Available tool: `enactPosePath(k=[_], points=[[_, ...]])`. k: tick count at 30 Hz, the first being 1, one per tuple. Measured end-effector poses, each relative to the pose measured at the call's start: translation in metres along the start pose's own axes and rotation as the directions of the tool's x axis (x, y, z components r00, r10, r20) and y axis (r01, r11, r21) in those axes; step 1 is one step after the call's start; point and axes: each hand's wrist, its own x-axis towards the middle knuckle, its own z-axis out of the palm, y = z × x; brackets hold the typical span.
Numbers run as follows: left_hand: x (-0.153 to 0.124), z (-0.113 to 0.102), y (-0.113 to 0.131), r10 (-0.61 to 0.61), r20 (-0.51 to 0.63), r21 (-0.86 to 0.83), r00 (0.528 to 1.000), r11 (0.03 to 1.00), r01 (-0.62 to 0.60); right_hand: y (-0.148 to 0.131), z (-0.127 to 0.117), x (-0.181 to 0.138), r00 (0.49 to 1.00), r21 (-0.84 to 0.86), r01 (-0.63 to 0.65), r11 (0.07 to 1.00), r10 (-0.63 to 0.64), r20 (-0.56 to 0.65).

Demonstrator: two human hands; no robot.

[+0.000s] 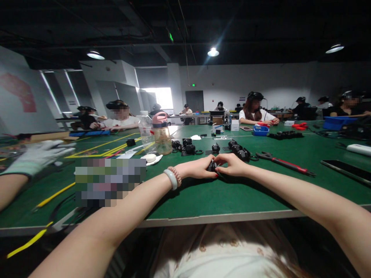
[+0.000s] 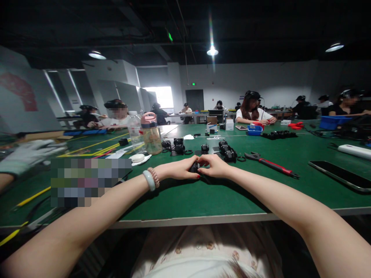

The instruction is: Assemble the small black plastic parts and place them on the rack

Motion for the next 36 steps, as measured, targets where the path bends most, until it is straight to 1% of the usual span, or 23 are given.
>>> enactPosePath(k=[10,22,28,32,36], points=[[0.0,0.0008,-0.0019,0.02,-0.003,0.002,1.0,1.0,-0.02,0.0011,0.0017,-0.0002,0.998,-0.036,-0.042,0.998,0.043,0.038],[0.0013,0.0024,-0.0046,0.023,-0.01,0.01,1.0,1.0,-0.023,0.0015,0.0015,0.0012,0.998,-0.12,-0.038,0.992,0.045,0.051],[0.0008,0.0022,-0.0025,0.011,-0.017,0.019,1.0,1.0,-0.011,0.0018,0.0025,0.001,0.998,-0.111,-0.057,0.992,0.061,0.035],[-0.0002,0.0007,0.0,0.001,-0.013,0.016,1.0,1.0,0.0,0.0032,0.0033,0.0006,0.995,-0.061,-0.093,0.994,0.095,0.034],[-0.0004,0.0008,-0.0003,0.003,-0.01,0.012,1.0,1.0,-0.003,0.0034,0.0035,0.001,0.995,-0.045,-0.087,0.995,0.089,0.038]])
